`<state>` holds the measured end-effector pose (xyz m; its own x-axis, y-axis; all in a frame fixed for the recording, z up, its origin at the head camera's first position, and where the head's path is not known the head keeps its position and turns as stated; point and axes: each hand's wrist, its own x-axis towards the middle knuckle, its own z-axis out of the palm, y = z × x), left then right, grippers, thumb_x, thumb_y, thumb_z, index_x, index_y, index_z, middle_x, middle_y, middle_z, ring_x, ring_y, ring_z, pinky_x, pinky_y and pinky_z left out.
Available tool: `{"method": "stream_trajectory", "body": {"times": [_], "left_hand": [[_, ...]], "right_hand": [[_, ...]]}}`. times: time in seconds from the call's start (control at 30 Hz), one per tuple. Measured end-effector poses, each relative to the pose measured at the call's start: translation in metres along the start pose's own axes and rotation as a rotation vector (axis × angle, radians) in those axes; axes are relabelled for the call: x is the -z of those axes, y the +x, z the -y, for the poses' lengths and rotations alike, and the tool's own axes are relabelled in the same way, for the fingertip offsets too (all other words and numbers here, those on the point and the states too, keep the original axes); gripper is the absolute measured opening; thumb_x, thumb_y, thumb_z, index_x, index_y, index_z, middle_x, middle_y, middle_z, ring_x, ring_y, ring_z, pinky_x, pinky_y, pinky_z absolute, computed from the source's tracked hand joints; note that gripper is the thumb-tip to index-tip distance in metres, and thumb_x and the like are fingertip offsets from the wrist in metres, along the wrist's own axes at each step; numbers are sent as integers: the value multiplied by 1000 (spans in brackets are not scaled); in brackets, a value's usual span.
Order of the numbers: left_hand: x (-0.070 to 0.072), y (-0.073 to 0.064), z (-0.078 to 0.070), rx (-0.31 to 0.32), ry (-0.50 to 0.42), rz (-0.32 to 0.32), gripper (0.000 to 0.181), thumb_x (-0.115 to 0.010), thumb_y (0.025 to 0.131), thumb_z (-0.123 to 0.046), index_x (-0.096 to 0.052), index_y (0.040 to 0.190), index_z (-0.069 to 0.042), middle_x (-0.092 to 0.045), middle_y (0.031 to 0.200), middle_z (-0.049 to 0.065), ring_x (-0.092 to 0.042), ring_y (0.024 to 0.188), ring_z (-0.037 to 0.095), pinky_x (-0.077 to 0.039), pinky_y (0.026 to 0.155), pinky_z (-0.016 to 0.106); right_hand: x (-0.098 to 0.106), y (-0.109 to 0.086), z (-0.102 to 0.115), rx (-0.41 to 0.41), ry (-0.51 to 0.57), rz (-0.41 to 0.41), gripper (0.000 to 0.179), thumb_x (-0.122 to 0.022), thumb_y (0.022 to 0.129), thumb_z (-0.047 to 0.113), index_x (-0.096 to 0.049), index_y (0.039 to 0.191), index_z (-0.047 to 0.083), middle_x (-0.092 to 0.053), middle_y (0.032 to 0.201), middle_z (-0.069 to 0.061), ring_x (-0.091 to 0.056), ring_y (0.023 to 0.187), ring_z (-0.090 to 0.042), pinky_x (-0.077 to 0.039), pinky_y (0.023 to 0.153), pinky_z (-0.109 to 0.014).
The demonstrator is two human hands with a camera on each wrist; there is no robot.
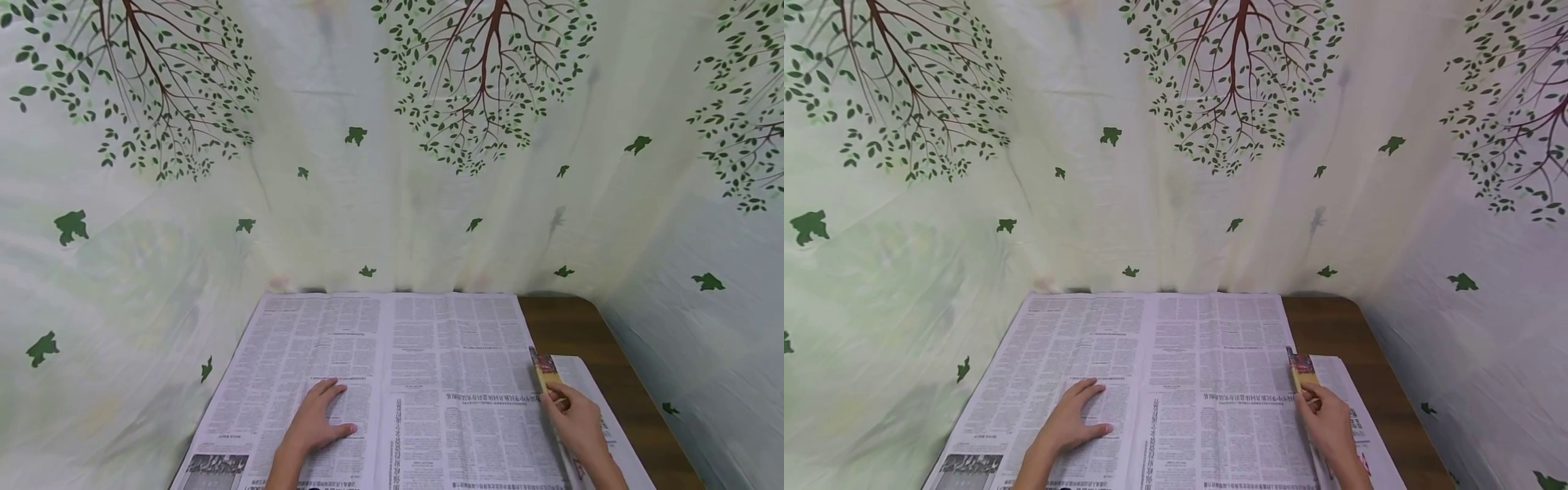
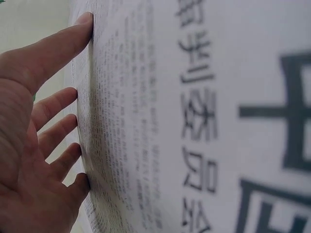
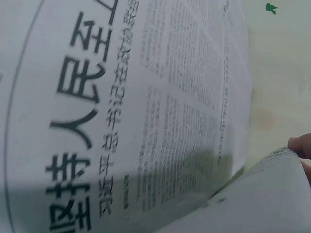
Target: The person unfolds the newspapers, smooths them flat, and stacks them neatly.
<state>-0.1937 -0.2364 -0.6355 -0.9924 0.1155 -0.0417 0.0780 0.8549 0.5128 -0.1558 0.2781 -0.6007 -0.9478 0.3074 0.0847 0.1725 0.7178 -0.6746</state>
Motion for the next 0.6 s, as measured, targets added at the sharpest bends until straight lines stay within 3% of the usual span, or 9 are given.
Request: {"method": "stream_trajectory", "body": {"times": [0.3,0.6], "left_hand": [[2,2,2,-13,-14,-4,97,-91,63,-61,-61,143,-17,-46,158,11,-36,149,41,-35,117,63],[-3,3,6,-18,-39,-6,99,-90,62,-64,-60,144,-17,-45,159,11,-35,150,42,-34,117,63]], "right_hand": [[-23,8,11,-10,65,61,40,-73,95,22,-69,127,-1,-74,95,-7,-64,76,-12,-50,62,-23],[-50,11,23,-23,140,68,37,-75,93,21,-71,123,-1,-73,89,-4,-61,72,-10,-47,62,-22]]}}
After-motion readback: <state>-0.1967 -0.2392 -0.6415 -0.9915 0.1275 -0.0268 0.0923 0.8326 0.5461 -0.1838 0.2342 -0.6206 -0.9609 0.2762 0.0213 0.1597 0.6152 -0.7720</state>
